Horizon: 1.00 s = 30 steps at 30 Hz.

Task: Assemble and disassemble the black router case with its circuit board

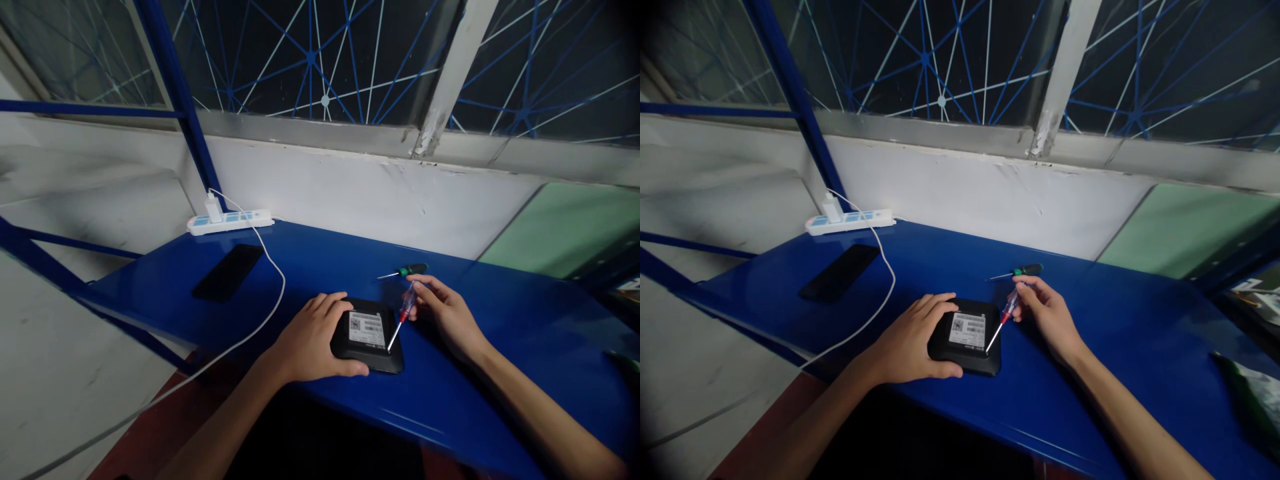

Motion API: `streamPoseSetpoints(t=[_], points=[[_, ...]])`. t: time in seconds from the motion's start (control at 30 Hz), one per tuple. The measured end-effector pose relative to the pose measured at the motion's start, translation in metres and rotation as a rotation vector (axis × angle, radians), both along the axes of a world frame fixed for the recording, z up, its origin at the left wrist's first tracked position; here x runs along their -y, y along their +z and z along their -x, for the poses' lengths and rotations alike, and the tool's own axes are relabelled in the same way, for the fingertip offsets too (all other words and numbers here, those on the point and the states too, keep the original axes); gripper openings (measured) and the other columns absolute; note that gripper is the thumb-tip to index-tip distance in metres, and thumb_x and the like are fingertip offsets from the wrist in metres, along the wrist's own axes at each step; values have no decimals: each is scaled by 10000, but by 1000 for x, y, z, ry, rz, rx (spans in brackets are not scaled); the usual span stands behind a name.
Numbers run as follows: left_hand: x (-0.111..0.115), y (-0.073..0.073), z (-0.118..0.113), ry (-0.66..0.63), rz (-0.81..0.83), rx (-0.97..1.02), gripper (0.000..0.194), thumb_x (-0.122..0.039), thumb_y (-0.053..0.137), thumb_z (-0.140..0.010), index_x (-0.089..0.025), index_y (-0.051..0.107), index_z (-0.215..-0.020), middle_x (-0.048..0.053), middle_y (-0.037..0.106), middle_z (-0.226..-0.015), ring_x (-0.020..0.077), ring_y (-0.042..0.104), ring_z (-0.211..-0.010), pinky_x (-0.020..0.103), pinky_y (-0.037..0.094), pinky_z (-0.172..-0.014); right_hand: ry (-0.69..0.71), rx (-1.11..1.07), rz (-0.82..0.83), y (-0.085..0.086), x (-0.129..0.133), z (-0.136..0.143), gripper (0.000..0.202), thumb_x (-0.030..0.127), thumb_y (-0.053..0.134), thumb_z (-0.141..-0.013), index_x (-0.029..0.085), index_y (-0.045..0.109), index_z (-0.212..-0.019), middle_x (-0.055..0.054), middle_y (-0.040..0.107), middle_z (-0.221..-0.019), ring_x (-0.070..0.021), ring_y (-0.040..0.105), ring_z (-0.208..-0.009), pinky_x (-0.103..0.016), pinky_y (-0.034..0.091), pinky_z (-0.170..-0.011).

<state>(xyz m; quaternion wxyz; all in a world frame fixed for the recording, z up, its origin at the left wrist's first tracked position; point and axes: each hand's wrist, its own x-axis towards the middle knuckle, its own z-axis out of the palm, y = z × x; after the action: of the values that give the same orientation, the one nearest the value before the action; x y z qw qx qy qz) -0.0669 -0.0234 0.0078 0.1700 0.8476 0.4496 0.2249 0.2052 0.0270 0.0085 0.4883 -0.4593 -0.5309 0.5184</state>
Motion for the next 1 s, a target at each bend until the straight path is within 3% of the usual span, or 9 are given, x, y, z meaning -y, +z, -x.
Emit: streamPoseSetpoints(t=[0.63,0.9,1.0], points=[[0,0,1,6,7,-10,868,-701,783,-624,-231,504,-1299,154,460,-1498,403,459,-1333,599,397,-1082,-63,-4,-52,0,-6,-6,432,536,737,-807,221,654,-1090,26,651,-629,-135,585,-533,-303,501,-564],[1,4,0,15,27,-29,861,-694,788,-631,-231,499,-1297,155,457,-1505,404,457,-1339,610,404,-1079,-212,-60,-69,-5,-15,-13,433,530,762,-786,233,663,-1085,-5,706,-802,-124,618,-571,-295,551,-556],[1,5,0,15,35,-35,877,-706,784,-626,-229,494,-1302,160,452,-1510,408,447,-1350,615,396,-1087,-207,-84,-62,-1,-11,-11,406,516,755,-801,236,665,-1081,-6,710,-811,-119,614,-570,-289,545,-557]])
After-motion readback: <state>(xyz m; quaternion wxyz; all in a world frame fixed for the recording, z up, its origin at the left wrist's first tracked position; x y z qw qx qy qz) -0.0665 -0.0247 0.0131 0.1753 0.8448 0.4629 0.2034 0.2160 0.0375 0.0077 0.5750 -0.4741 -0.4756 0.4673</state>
